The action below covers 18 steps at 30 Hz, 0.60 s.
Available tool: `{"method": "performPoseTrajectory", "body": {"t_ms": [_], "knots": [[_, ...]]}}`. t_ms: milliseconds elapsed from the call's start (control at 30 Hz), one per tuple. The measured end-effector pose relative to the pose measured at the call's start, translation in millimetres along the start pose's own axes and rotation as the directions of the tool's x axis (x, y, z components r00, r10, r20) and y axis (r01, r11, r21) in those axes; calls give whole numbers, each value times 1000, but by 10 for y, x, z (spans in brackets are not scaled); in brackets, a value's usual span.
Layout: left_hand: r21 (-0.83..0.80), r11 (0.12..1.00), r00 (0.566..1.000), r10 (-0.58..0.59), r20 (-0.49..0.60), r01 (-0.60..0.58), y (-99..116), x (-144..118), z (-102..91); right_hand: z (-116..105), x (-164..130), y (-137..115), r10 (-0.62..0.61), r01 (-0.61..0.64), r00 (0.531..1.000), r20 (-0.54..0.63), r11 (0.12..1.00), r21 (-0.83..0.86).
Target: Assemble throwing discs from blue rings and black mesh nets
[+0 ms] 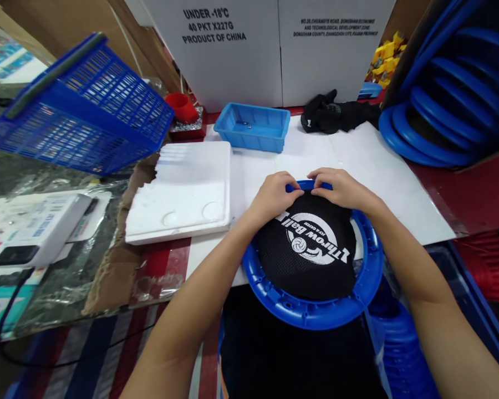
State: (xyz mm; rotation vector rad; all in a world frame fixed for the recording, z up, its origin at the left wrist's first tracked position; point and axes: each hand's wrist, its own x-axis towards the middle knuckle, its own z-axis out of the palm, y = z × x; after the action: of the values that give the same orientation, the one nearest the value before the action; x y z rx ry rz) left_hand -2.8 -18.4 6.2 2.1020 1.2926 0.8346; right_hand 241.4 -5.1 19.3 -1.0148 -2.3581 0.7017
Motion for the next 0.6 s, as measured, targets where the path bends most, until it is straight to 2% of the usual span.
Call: {"method": "performPoseTrajectory", "body": {"t_ms": [133, 233, 367, 600], "knots": [[-102, 986, 990, -133, 38, 136, -36, 7, -29, -10, 12, -13, 16, -16, 1000, 6, 993, 115], [-151, 972, 982, -167, 85, 179, -97, 30, -49, 38, 37, 33, 34, -33, 999, -3, 983, 181], [-213, 957, 977, -174, 121, 197, -121, 64, -55, 101, 75, 93, 53, -50, 999, -11, 983, 176], [-119, 986, 987, -104, 121, 118, -112, 141, -35, 118, 97, 83, 78, -78, 997, 4, 995, 68]]}}
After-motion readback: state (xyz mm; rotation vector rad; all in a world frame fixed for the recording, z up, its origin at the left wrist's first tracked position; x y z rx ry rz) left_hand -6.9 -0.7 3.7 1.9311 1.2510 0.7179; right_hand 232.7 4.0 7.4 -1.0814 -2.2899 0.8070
